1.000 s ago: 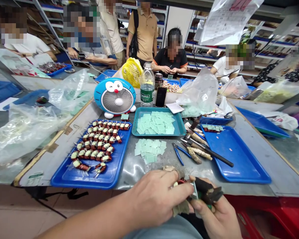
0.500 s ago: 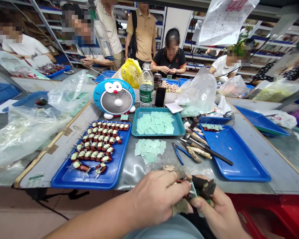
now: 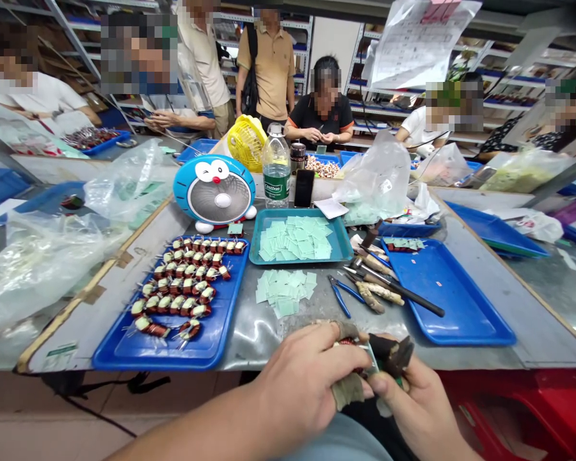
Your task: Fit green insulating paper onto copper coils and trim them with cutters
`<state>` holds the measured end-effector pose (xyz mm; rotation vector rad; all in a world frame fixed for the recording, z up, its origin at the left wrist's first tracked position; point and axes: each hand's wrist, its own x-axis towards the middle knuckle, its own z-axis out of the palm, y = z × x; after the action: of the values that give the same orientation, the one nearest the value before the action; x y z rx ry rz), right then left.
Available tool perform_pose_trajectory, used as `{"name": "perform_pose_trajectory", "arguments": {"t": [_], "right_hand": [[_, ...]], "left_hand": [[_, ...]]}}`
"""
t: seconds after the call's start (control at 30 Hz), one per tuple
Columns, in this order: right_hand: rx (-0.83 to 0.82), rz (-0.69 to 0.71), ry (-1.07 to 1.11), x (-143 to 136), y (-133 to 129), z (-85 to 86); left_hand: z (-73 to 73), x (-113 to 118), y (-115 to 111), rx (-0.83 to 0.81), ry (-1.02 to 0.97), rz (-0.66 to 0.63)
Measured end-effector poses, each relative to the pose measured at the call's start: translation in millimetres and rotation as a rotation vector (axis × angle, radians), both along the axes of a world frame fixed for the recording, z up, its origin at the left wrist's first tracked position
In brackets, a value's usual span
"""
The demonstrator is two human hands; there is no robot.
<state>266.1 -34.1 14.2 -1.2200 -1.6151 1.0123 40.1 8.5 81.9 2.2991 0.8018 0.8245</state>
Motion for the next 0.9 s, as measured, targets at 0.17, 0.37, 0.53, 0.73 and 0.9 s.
{"name": "perform_pose_trajectory", "arguments": {"t": [0.17, 0.37, 0.53, 0.73, 0.9], "right_hand": [[0.144, -0.013, -0.100, -11.0, -1.0, 10.6], [0.431, -0.010, -0.319, -17.7, 4.5, 20.4], [0.639, -0.046, -0.465, -19.8, 11.5, 33.4], [0.698, -0.024, -0.465, -28.8, 13.8, 42.9], [0.725, 0.029, -0.499, -23.7, 16.8, 43.0]], "left_hand": [[3.3, -1.5, -7.4, -0.116, 0.001, 0.007], [-14.9, -9.5, -4.4, -0.094, -0.125, -0.009], [-22.3, -11.7, -3.3, -0.703, -0.282, 0.050], [-24.9, -2.7, -1.7, -1.127, -0.294, 0.014], [-27.9, 2.1, -5.5, -1.172, -0.456, 0.004]]}}
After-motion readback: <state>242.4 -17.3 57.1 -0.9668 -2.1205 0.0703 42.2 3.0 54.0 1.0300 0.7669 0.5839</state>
